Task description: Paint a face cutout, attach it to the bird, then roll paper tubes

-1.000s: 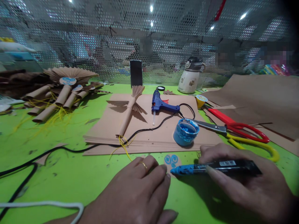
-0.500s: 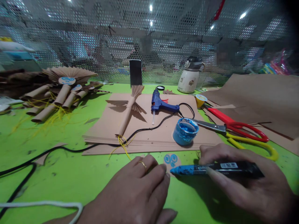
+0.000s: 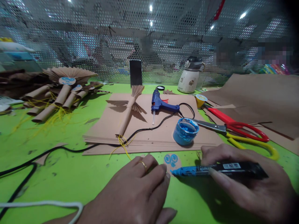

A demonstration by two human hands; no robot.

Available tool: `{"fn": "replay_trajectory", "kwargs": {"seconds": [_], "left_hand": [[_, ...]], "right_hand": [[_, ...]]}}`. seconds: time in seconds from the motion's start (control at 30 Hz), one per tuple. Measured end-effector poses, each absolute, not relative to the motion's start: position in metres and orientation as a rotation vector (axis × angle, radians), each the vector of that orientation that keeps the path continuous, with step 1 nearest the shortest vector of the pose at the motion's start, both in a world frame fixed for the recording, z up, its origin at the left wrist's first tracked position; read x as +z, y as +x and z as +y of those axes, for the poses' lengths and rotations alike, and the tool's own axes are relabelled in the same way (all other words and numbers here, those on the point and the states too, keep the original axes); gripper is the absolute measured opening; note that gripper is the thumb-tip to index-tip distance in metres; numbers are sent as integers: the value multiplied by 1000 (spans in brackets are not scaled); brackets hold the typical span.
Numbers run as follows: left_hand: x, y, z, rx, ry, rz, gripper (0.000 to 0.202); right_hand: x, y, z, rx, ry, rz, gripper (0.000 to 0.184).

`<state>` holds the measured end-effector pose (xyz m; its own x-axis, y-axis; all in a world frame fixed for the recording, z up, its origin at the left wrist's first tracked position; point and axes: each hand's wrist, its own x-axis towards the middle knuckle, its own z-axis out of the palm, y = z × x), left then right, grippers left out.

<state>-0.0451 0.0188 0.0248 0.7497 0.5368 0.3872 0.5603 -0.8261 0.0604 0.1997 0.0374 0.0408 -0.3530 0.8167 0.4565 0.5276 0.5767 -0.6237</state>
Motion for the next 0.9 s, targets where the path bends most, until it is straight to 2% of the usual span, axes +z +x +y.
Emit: {"fn": "replay_trajectory", "kwargs": {"seconds": [0.9], "left_hand": [[21, -47, 21, -605, -2883, -875, 26]], "right_hand": [[36, 203, 37, 453, -1061, -2034, 8]]}}
